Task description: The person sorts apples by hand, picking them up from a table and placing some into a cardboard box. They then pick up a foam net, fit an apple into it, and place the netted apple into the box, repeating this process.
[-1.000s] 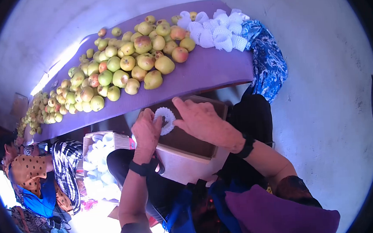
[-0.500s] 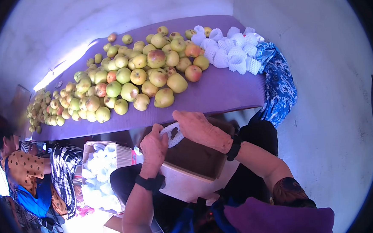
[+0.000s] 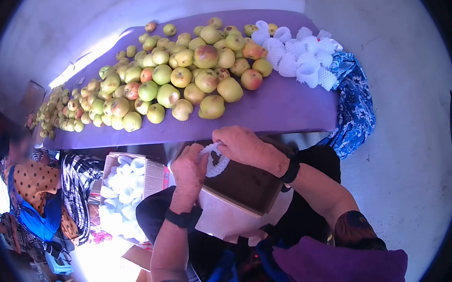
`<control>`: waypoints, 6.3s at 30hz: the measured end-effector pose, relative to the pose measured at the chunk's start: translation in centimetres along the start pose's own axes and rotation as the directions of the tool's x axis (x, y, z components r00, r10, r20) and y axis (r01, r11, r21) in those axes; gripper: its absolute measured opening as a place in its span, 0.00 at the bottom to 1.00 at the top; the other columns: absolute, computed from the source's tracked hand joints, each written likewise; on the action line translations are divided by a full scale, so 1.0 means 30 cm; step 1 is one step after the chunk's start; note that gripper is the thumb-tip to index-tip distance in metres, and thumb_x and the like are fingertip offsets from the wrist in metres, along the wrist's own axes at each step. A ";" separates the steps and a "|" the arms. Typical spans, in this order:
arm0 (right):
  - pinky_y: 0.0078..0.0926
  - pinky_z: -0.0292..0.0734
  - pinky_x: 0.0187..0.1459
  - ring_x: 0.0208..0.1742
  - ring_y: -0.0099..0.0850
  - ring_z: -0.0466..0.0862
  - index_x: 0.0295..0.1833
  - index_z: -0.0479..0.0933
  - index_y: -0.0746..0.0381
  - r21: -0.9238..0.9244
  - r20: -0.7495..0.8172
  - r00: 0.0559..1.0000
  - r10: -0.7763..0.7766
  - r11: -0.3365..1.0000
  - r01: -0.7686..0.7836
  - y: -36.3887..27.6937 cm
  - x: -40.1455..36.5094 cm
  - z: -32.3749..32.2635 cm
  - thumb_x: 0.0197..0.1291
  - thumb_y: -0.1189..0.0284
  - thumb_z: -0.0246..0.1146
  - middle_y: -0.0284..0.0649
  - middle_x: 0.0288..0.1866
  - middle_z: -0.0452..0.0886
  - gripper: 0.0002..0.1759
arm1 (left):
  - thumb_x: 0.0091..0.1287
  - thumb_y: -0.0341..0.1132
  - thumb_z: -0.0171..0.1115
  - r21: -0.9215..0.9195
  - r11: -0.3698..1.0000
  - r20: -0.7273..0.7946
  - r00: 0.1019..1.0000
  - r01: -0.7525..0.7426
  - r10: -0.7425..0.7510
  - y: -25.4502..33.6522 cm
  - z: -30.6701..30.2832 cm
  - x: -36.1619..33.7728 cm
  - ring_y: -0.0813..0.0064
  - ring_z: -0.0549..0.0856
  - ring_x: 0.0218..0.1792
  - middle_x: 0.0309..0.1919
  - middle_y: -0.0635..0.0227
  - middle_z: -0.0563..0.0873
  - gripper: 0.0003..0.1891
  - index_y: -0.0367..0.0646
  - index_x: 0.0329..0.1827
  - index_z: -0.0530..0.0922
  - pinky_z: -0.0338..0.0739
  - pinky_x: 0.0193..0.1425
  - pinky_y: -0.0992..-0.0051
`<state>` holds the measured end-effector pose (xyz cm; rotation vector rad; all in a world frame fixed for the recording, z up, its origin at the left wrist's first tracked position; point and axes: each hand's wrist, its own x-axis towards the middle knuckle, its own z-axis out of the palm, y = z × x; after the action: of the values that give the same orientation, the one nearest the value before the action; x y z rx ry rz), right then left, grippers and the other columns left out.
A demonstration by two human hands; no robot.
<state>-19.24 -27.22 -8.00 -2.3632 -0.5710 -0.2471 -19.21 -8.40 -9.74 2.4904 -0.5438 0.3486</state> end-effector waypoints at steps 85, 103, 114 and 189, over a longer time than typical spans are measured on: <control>0.37 0.72 0.56 0.50 0.45 0.75 0.55 0.72 0.61 0.306 -0.035 0.994 -0.100 0.946 0.106 -0.068 -0.065 0.004 0.39 0.72 0.75 0.46 0.48 0.71 0.33 | 0.54 0.45 0.74 -0.707 0.583 0.381 0.910 0.400 -0.162 0.011 -0.082 -0.021 0.72 0.78 0.51 0.51 0.59 0.77 0.38 0.35 0.63 0.67 0.74 0.55 0.73; 0.24 0.79 0.44 0.45 0.28 0.81 0.59 0.71 0.67 0.782 0.327 0.936 0.132 0.518 -0.346 0.026 -0.093 -0.033 0.53 0.78 0.63 0.42 0.47 0.80 0.25 | 0.51 0.38 0.70 -0.875 0.168 0.459 0.888 0.455 -0.016 0.004 -0.084 -0.029 0.66 0.75 0.60 0.57 0.58 0.75 0.42 0.37 0.70 0.62 0.66 0.67 0.68; 0.22 0.80 0.41 0.43 0.24 0.81 0.52 0.77 0.69 0.699 0.210 0.927 0.310 0.615 -0.364 0.006 -0.106 -0.010 0.51 0.81 0.60 0.39 0.44 0.81 0.19 | 0.52 0.32 0.66 -0.857 0.224 0.458 0.885 0.465 -0.084 -0.001 -0.036 -0.034 0.69 0.76 0.57 0.55 0.60 0.76 0.37 0.37 0.68 0.65 0.68 0.65 0.71; 0.38 0.81 0.54 0.61 0.36 0.75 0.63 0.69 0.59 0.914 0.349 0.611 0.710 -0.116 -0.388 0.857 -0.047 1.013 0.66 0.61 0.59 0.42 0.62 0.71 0.23 | 0.71 0.25 0.53 -0.971 -0.114 0.237 0.870 0.208 -0.433 -0.120 -0.332 -0.088 0.75 0.67 0.36 0.37 0.68 0.66 0.08 0.43 0.50 0.66 0.63 0.36 0.73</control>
<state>-7.86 -24.74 -46.10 -0.9717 0.4745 0.2079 -21.20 0.88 -4.30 0.9450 0.0455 -0.1064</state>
